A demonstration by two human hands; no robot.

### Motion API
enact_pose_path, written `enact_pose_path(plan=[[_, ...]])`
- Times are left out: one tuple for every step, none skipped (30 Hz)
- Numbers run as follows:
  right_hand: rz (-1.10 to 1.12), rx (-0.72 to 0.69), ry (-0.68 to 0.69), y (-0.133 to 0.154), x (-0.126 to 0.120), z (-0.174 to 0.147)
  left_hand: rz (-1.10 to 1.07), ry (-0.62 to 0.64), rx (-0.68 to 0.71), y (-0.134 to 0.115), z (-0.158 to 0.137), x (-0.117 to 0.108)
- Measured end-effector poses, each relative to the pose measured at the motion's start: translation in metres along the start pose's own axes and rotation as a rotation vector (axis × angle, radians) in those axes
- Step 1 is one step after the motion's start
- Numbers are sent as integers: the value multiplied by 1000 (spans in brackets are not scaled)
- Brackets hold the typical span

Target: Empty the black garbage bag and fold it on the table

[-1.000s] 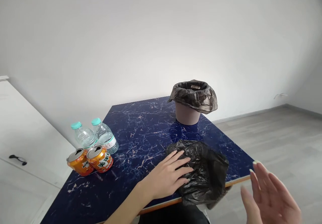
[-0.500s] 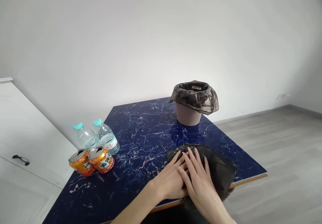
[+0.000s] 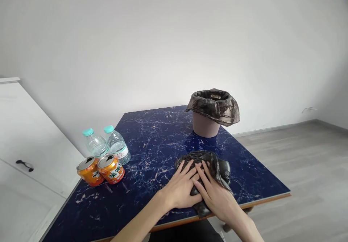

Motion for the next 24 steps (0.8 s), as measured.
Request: enact_pose_path(plan=[[17, 31, 81, -1, 3, 12, 30, -6, -43, 6, -3, 1], [39, 46, 169, -1, 7, 25, 60, -12, -89, 13, -8, 1], [65, 35, 253, 2, 11, 39, 90, -24, -133, 19, -14, 2], [88, 5, 327, 6, 14, 52, 117, -45, -173, 24, -21, 3], [104, -30, 385, 10, 16, 66, 141, -72, -207, 28, -30, 3], [115, -64, 428, 15, 17, 78, 159, -98, -231, 32, -39, 3], [120, -94, 454, 20, 18, 89, 170, -119, -249, 34, -50, 3], [124, -128, 459, 27, 17, 99, 174, -129, -262, 36, -59, 3], [126, -179, 444, 37, 14, 107, 170, -125, -270, 38, -68, 3], [125, -243, 413, 49, 9, 113, 160, -109, -274, 39, -76, 3], [125, -314, 371, 63, 1, 116, 148, -86, -275, 39, -82, 3], [118, -395, 319, 78, -8, 119, 138, -59, -273, 40, -86, 2], [110, -445, 277, 91, -19, 121, 133, -35, -272, 40, -88, 2], [98, -471, 238, 101, -30, 124, 134, -16, -275, 41, -89, 1], [75, -484, 192, 108, -43, 128, 142, -7, -287, 43, -88, 0], [43, -486, 136, 112, -58, 135, 154, -6, -303, 45, -87, 0], [6, -480, 66, 112, -74, 143, 169, -18, -328, 49, -85, 0], [-31, -461, -5, 108, -90, 153, 186, -40, -354, 53, -83, 1], [-64, -435, -92, 100, -108, 163, 203, -68, -382, 59, -81, 3], [-98, -401, -173, 89, -125, 174, 218, -97, -407, 64, -78, 4], [-128, -366, -251, 77, -142, 184, 229, -118, -428, 71, -74, 7], [-173, -328, -319, 64, -156, 193, 237, -130, -447, 77, -71, 10], [-300, -277, -369, 51, -167, 202, 240, -135, -464, 84, -66, 12], [-411, -234, -368, 39, -174, 210, 238, -133, -478, 90, -62, 15]])
Point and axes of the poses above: each hand's wrist, its own z-axis towards the middle knuckle, its own x-axis out of the palm, y = z × x, the point moved 7 cm from there along z, towards the middle knuckle, and after that the axes turned 12 degrees about z, right-handed, at the moved point
